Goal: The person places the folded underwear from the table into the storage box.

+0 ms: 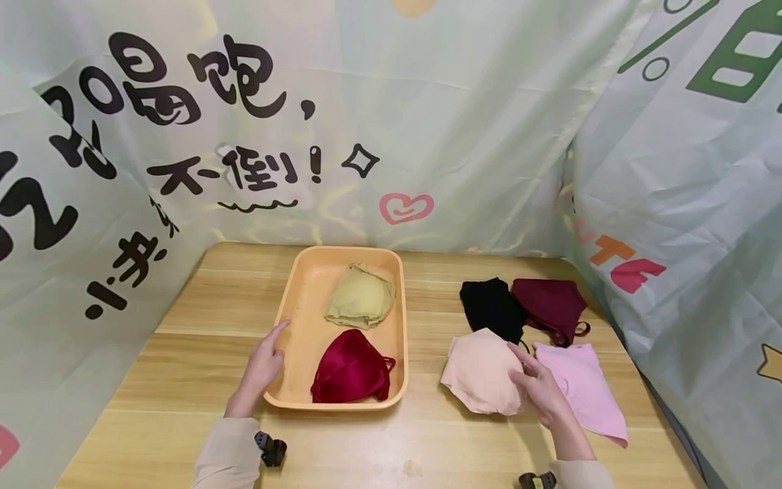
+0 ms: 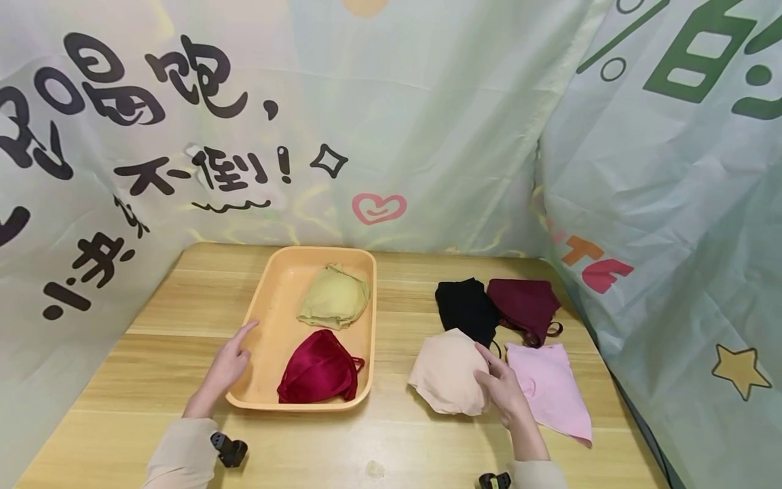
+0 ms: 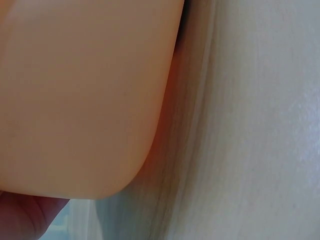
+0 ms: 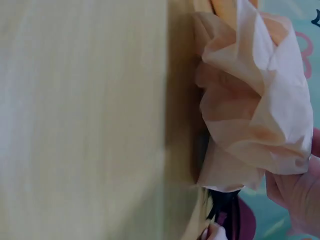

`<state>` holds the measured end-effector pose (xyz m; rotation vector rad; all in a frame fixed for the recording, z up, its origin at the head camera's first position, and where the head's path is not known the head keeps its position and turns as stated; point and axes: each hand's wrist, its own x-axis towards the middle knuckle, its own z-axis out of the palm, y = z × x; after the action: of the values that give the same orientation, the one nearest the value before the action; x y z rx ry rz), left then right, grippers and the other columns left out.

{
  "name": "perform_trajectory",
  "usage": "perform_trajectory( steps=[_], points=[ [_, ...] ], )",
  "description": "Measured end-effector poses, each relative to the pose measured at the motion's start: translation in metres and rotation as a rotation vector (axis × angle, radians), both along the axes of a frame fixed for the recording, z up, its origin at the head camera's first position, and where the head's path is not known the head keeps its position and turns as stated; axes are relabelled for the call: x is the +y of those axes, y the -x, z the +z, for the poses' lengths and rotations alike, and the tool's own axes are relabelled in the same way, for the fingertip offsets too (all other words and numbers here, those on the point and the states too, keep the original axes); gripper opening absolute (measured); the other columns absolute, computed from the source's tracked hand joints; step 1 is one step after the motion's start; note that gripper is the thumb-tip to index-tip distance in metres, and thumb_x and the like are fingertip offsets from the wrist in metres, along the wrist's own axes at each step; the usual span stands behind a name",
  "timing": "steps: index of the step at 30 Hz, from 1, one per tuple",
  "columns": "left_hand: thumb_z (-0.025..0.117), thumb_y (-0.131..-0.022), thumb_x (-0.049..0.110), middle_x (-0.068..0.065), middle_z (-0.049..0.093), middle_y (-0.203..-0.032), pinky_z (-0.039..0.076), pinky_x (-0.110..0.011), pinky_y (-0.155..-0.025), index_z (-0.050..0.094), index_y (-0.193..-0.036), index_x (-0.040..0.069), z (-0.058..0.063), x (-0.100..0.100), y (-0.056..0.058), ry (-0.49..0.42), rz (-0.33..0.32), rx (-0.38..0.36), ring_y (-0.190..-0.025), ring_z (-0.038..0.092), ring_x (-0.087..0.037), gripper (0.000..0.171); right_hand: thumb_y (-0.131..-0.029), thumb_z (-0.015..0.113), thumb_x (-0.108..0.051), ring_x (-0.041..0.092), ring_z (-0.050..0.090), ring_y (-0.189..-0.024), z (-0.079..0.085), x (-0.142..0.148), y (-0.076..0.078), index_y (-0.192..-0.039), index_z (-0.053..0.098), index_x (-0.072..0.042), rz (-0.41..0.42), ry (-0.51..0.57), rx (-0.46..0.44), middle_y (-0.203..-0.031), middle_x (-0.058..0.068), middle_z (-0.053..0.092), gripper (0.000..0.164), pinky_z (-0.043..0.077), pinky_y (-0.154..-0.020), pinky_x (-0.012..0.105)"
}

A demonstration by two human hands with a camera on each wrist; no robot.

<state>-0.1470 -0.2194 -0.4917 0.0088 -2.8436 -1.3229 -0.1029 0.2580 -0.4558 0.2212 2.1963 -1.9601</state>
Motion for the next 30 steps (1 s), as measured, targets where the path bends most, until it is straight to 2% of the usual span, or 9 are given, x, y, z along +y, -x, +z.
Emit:
perform_trajectory(
  steps=[2, 5, 8, 10, 14, 19, 24, 30],
  points=[
    [0.036, -0.08, -0.011, -0.023, 0.032, -0.142, 0.038, -0.023, -0.049, 0.033, -0.139, 0.003, 0.0, 0.0, 0.0, 0.012, -0.002, 0.006, -0.045, 0.027, -0.008, 0.061, -0.09, 0.045, 0.0, -0.003, 0.05, -0.093, 0.003, -0.005, 0.001, -0.143, 0.018, 0.0, -0.003, 0.036, 0.02, -0.141, 0.03, 0.022, 0.059, 0.049, -0.075, 0.02],
    [0.036, -0.08, -0.011, -0.023, 0.032, -0.142, 0.04, -0.027, -0.056, 0.034, -0.139, 0.003, 0.001, 0.0, 0.001, 0.02, -0.001, 0.012, -0.047, 0.029, -0.011, 0.061, -0.09, 0.045, 0.001, -0.001, 0.051, -0.093, 0.009, -0.012, 0.002, -0.143, 0.019, 0.0, -0.023, 0.05, 0.041, -0.136, 0.026, 0.03, 0.059, 0.049, -0.075, 0.02],
    [0.036, -0.08, -0.011, -0.023, 0.033, -0.142, 0.041, -0.029, -0.063, 0.034, -0.138, 0.002, 0.001, 0.0, 0.0, 0.028, -0.002, 0.017, -0.048, 0.03, -0.012, 0.06, -0.09, 0.048, -0.001, 0.001, 0.052, -0.091, 0.013, -0.019, 0.003, -0.143, 0.021, 0.0, -0.042, 0.056, 0.059, -0.123, 0.014, 0.043, 0.06, 0.049, -0.074, 0.02],
    [0.036, -0.079, -0.011, -0.023, 0.033, -0.141, 0.042, -0.03, -0.064, 0.035, -0.138, 0.002, 0.0, 0.0, 0.0, 0.026, -0.002, 0.021, -0.047, 0.029, -0.011, 0.06, -0.089, 0.049, -0.002, 0.002, 0.053, -0.09, 0.015, -0.023, 0.003, -0.143, 0.022, 0.0, -0.046, 0.071, 0.069, -0.115, 0.005, 0.047, 0.06, 0.05, -0.074, 0.021],
    [0.037, -0.079, -0.012, -0.024, 0.034, -0.141, 0.041, -0.03, -0.063, 0.035, -0.138, 0.001, 0.001, 0.0, 0.0, 0.019, -0.004, 0.032, -0.046, 0.026, -0.01, 0.06, -0.089, 0.049, -0.001, 0.003, 0.054, -0.089, 0.017, -0.03, 0.004, -0.143, 0.023, 0.0, -0.044, 0.117, 0.094, -0.107, -0.005, 0.05, 0.059, 0.05, -0.073, 0.021],
    [0.037, -0.079, -0.013, -0.024, 0.034, -0.141, 0.039, -0.028, -0.058, 0.035, -0.138, 0.001, 0.002, 0.0, 0.0, 0.01, -0.004, 0.023, -0.046, 0.026, -0.01, 0.06, -0.089, 0.05, -0.002, 0.002, 0.054, -0.089, 0.019, -0.038, 0.005, -0.143, 0.023, -0.002, -0.037, 0.16, 0.112, -0.105, -0.011, 0.053, 0.06, 0.049, -0.072, 0.019],
    [0.037, -0.08, -0.012, -0.024, 0.033, -0.142, 0.037, -0.025, -0.051, 0.034, -0.139, 0.002, 0.003, 0.001, 0.0, 0.005, -0.002, 0.005, -0.044, 0.026, -0.008, 0.061, -0.09, 0.05, -0.003, 0.003, 0.054, -0.087, 0.02, -0.046, 0.007, -0.143, 0.021, 0.001, -0.027, 0.187, 0.133, -0.103, -0.013, 0.055, 0.061, 0.049, -0.069, 0.018],
    [0.038, -0.08, -0.012, -0.027, 0.035, -0.139, 0.036, -0.023, -0.047, 0.033, -0.139, 0.001, 0.003, 0.0, -0.001, 0.002, 0.003, 0.007, -0.043, 0.026, -0.007, 0.061, -0.088, 0.05, 0.0, 0.004, 0.056, -0.083, 0.022, -0.058, 0.008, -0.142, 0.026, -0.001, -0.052, 0.216, 0.148, -0.102, -0.012, 0.056, 0.059, 0.049, -0.068, 0.018]
  ],
)
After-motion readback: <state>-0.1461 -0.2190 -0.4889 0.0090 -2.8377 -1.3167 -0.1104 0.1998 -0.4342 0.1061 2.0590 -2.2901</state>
